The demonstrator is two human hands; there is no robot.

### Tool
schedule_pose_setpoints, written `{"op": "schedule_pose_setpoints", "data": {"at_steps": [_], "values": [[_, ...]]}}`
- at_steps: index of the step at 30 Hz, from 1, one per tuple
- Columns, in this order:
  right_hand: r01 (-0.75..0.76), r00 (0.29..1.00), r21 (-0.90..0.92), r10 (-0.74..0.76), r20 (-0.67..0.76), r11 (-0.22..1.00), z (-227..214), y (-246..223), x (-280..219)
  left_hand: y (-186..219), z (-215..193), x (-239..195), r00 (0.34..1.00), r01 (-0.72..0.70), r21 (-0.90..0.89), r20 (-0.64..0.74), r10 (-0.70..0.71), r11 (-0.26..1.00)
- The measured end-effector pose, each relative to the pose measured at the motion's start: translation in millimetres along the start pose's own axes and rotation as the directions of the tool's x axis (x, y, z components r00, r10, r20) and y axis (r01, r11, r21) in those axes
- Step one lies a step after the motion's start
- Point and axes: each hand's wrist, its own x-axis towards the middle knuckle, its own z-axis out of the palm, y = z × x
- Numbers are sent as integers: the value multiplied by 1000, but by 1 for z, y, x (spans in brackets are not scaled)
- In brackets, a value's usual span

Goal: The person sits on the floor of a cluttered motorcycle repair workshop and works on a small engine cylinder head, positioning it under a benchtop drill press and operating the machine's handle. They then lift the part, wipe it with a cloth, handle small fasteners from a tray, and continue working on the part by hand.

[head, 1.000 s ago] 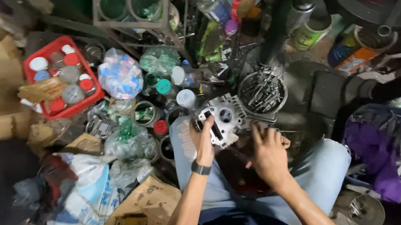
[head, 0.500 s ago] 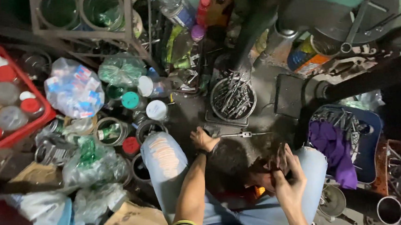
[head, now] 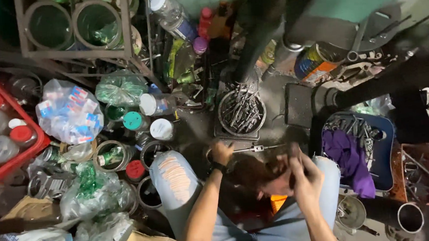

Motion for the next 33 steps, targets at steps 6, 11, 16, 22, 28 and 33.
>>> {"op": "schedule_pose_setpoints", "data": {"at_steps": [6,11,16,22,28,33], "values": [[-67,998,217,61,34,974,19,-20,35,237,-214,-83,896,134,-589,415,156,797],[-2,998,371,-19,53,929,33,-47,54,236,-191,-81,944,-321,-368,-49,326,873],[221,973,213,-200,-114,952,12,-22,81,246,-201,-70,836,-548,-244,-196,513,800],[410,912,93,-411,-4,908,4,-42,63,170,-169,-22,985,-40,-801,68,157,597],[337,887,206,-383,260,919,82,13,41,219,-170,-69,936,-12,-896,146,320,444],[411,910,-21,-409,73,911,109,1,48,201,-157,-92,923,-236,-800,-7,385,551]]}}
